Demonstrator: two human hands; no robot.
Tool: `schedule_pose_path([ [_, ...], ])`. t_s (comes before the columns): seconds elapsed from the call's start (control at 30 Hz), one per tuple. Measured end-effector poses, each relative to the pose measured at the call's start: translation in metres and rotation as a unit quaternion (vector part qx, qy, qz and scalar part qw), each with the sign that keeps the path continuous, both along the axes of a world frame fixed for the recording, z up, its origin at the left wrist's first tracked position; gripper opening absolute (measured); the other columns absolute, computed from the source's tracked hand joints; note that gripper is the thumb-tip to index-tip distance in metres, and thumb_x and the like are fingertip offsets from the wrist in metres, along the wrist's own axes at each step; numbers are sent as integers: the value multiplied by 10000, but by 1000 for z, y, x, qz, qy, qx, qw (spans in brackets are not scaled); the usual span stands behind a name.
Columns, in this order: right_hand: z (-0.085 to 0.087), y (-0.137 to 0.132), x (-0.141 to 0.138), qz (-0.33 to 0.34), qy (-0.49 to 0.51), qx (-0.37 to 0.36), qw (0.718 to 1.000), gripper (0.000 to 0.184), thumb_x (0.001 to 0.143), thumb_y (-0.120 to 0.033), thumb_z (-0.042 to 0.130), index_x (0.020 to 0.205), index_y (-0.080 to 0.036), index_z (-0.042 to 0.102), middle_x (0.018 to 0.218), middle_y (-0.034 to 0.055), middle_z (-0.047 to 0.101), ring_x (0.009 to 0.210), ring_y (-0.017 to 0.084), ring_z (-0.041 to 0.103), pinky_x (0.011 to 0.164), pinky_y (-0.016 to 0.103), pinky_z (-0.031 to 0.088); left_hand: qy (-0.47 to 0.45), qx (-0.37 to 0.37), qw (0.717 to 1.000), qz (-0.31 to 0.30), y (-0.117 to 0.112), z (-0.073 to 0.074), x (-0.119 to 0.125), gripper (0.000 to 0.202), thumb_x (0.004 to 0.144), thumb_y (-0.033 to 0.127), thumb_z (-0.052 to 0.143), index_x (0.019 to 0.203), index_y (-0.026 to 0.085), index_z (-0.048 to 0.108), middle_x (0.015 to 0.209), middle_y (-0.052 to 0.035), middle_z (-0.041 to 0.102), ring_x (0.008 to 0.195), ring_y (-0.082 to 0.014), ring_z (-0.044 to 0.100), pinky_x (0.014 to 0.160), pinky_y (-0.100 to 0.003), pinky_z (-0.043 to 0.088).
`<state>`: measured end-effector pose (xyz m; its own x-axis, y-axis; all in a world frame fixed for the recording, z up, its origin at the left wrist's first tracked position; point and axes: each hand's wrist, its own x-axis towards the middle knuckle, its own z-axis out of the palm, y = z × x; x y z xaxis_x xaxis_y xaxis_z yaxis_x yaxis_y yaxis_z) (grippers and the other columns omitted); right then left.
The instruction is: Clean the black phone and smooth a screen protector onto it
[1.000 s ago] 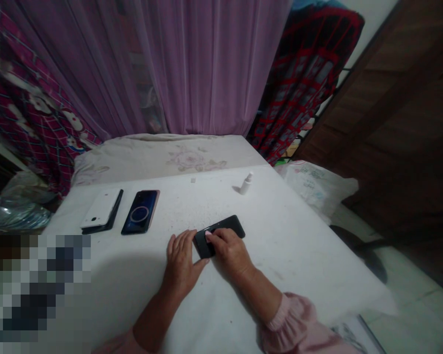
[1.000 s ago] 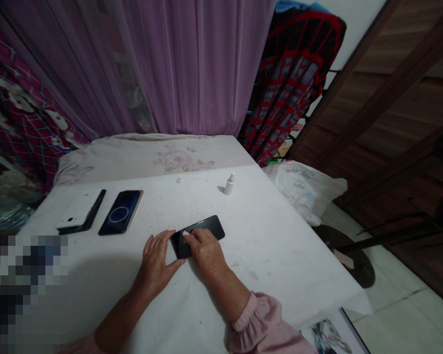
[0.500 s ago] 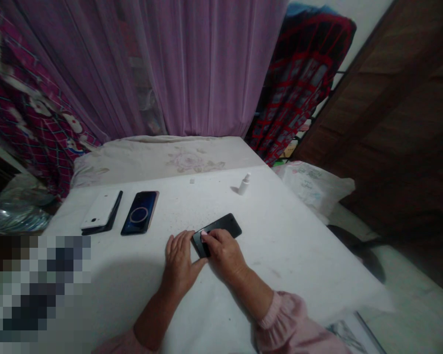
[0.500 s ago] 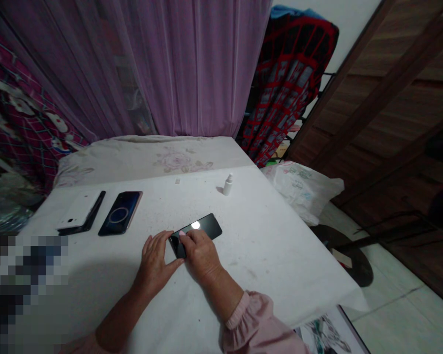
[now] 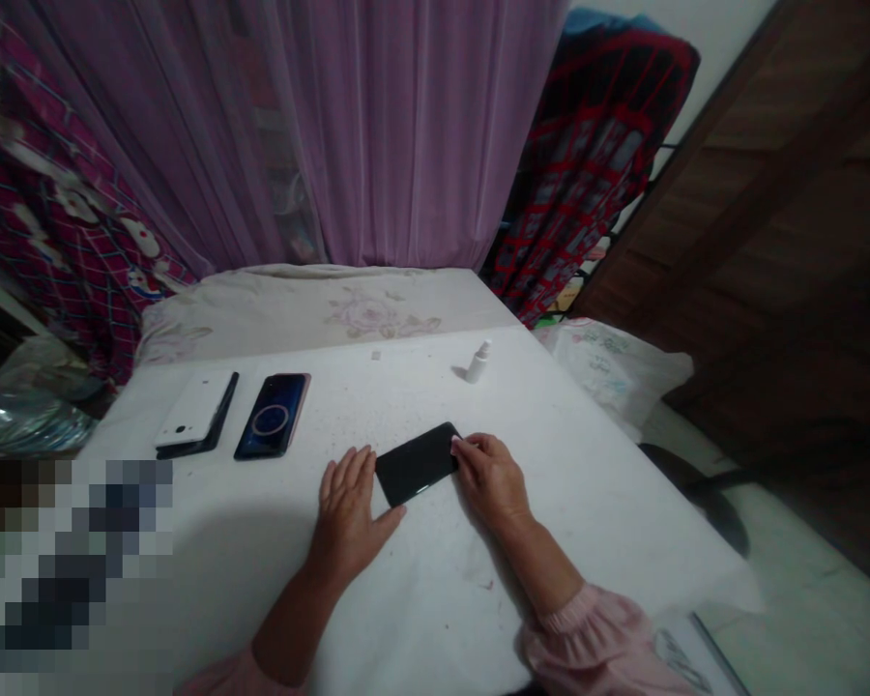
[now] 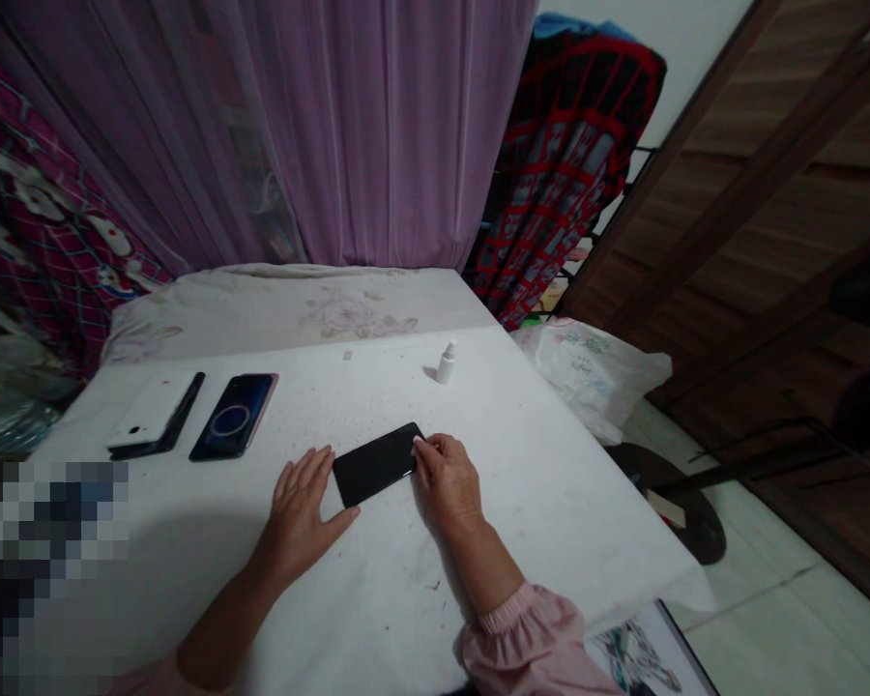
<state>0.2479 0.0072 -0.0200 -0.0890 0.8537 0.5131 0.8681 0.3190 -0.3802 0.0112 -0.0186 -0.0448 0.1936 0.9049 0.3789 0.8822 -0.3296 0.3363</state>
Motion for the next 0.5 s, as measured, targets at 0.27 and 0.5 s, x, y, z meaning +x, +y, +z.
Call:
schedule_pose_path([
  [0.27,-3,-2,-2,6,7,8,1000,306,961,-241,462,1010,-225,763,879,86,685,782,190,601,650,296,512,-4,-11,1000,-16,3,2,-3,621,825,395,609,1392,186,464,1407,-154,560,1352,-344,454,1146,-586,239],
  [0.5,3,-28,-43,115,-15,18,993,277,968,-184,477,1100,-207,720,862,76,666,771,169,580,674,264,502,4,-8,1000,-12,3,3,-1,622,819,397,627,1382,183,470,1424,-166,541,1360,-347,443,1145,-590,229],
])
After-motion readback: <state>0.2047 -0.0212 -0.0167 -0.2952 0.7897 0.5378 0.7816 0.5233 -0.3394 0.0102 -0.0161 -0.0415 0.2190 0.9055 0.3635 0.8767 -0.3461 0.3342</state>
